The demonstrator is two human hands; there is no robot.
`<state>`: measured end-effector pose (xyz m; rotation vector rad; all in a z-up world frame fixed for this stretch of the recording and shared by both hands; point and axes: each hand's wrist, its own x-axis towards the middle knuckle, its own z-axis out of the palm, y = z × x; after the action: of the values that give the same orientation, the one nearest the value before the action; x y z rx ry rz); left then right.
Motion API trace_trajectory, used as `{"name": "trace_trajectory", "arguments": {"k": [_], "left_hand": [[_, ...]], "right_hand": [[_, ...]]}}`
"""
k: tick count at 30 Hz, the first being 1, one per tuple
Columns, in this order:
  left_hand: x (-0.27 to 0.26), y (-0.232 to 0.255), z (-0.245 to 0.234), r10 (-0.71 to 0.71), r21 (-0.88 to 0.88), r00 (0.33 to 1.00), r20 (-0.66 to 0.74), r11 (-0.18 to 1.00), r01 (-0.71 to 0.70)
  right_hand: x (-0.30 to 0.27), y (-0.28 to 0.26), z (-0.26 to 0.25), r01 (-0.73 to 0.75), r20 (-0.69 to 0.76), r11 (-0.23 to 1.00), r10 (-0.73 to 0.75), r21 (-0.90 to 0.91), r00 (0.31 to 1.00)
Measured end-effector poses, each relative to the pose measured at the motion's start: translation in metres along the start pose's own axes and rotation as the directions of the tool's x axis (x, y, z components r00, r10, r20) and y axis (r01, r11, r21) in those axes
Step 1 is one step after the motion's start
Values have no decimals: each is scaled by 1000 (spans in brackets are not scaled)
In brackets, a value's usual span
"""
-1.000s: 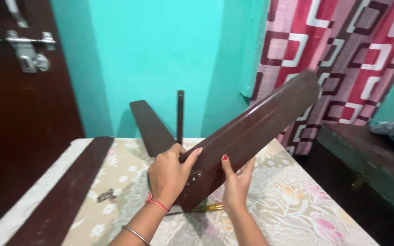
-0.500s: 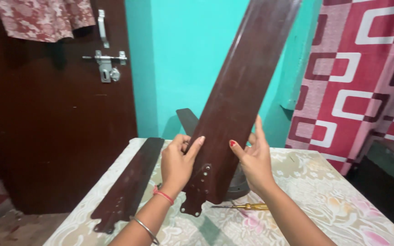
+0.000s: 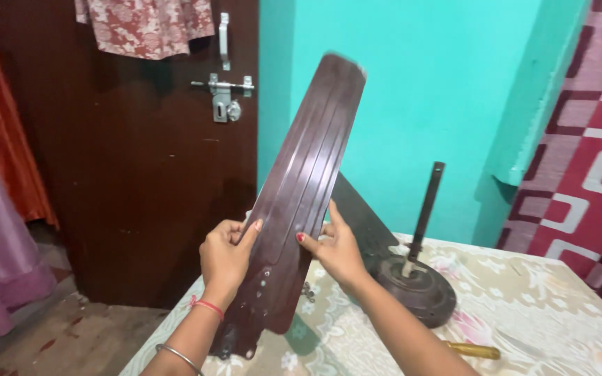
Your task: The person attaches fan blades to the motor housing using a screwdriver. They position each blade, insert screws, and tighten them to secure the blades to the central hub.
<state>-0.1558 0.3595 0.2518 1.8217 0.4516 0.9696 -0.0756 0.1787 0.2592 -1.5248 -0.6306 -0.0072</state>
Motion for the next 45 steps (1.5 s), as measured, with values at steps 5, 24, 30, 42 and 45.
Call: {"name": "trace_trajectory", "arguments": {"k": [5,24,30,42,45], "left_hand": [[15,-50,-6,-192,148,981,38,972,184],[5,-196,12,-471,34,864,177,880,473],[10,-214,9,-524,-164,812,255,805,571],[11,-175,-12,-561,-197,748,354,737,646],[2,-161,-8,-459,98,871,174,888,449]], "right_hand": [[7,45,29,-189,39,979,192,-75,981],[-8,179,59,-422,-15,902,422,-95,906],[-7,199,60,-386,-6,917,389,100,921],[-22,176,57,-251,198,968,240,31,950],[-27,159,59,-103,215,978,142,-182,966]]}}
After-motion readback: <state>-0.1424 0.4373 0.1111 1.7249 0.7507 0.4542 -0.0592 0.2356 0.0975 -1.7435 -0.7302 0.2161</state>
